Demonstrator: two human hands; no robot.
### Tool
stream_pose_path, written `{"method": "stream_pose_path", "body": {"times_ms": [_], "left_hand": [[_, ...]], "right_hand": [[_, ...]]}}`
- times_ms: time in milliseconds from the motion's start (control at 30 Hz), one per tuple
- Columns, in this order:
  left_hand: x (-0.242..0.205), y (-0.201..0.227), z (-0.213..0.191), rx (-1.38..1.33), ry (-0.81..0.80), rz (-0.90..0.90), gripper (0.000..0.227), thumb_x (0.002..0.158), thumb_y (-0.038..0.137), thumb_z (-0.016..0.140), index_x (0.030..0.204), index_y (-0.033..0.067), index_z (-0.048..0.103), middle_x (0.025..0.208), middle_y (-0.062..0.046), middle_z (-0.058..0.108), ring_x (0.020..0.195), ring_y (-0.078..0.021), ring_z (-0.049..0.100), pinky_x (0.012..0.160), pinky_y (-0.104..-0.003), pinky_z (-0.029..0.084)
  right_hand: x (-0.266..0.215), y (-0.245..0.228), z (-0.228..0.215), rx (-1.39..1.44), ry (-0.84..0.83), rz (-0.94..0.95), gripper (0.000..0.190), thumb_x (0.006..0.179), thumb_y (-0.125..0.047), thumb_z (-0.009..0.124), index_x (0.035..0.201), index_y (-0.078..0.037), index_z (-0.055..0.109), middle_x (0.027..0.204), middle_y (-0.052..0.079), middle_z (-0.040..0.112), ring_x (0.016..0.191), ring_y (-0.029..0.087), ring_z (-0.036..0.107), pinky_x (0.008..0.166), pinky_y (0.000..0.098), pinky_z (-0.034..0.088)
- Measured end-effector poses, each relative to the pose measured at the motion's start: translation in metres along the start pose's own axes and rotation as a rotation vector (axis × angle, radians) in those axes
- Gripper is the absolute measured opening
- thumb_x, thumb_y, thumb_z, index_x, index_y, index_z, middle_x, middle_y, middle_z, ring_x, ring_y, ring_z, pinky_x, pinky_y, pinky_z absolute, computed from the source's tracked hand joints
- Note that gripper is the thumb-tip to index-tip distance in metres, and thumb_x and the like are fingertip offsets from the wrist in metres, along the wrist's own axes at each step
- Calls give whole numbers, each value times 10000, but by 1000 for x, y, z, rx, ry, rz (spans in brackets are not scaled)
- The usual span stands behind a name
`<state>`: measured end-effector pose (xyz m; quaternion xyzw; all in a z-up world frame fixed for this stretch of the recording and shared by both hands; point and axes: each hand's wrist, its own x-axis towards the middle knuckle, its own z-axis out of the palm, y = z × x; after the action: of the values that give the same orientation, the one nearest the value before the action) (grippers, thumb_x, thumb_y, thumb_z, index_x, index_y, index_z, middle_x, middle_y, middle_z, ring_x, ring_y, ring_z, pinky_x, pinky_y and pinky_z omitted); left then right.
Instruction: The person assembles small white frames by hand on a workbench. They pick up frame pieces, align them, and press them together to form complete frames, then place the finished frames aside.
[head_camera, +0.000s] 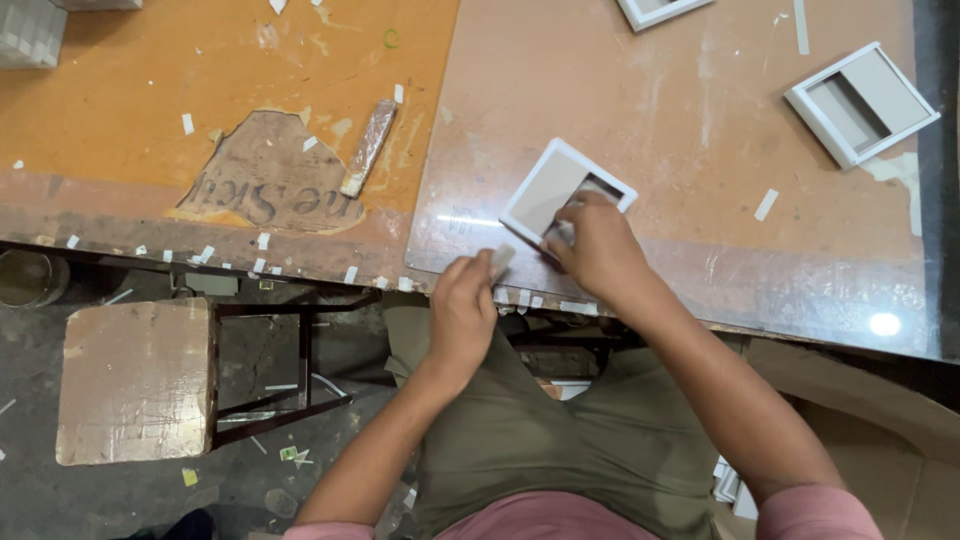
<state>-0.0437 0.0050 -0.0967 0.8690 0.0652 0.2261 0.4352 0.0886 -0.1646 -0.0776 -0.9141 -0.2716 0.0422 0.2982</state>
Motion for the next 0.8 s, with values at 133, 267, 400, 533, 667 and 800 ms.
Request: {"method": "stream_pose_path", "body": {"times_ms": [133, 267, 400, 533, 667, 800], "left_hand": [[22, -12, 12, -137, 107, -226, 264, 965, 25, 656, 1202, -86, 688, 933, -204, 716, 779, -270, 710, 715, -369, 544], [34, -12, 19, -446, 71, -306, 334, 999, 52, 648, 1303, -84, 665, 950, -125, 754, 843, -162, 649, 759, -309, 525], [43, 5, 4, -451, 35, -284, 333, 998, 65, 659, 1303, -68, 671, 960, -87, 706, 829, -125, 625, 704, -270, 526], [57, 28, -18, -445, -4, -276, 330, 968, 77, 634, 1287, 2, 672, 957, -72, 633, 713, -135, 657, 608, -284, 578], [80, 46, -25, -99, -8, 44, 321, 973, 57, 677, 1293, 47, 702, 978, -123, 661, 785, -224, 687, 691, -344, 551], [86, 61, -17, 37, -154, 49, 331, 963, 52, 636, 1282, 91, 717, 991, -143, 661, 769, -283, 702, 691, -393, 559]], "right_hand": [[-2, -19, -12, -432, -184, -44, 282, 785, -300, 807, 867, -37, 746, 901, 114, 711, 982, 334, 652, 1027, 648, 341], [1, -27, -19, -467, -167, -198, 281, 865, -344, 722, 806, -69, 738, 842, 79, 712, 968, 294, 667, 1080, 794, 124], [-4, -23, -28, -108, -166, -111, 280, 970, -308, 621, 858, -64, 702, 752, 104, 681, 822, 324, 638, 1034, 629, 297], [-17, -12, -35, 440, -166, 93, 367, 1063, -355, 531, 923, -38, 652, 688, 53, 572, 660, 198, 520, 714, 367, 451], [-24, -6, -18, 896, -74, 67, 540, 1089, -467, 443, 918, -3, 660, 751, -15, 649, 716, 72, 598, 664, 243, 508], [-25, 4, 2, 952, 11, 257, 823, 1061, -636, 218, 858, 7, 688, 633, 24, 584, 572, 116, 514, 558, 258, 412]]}}
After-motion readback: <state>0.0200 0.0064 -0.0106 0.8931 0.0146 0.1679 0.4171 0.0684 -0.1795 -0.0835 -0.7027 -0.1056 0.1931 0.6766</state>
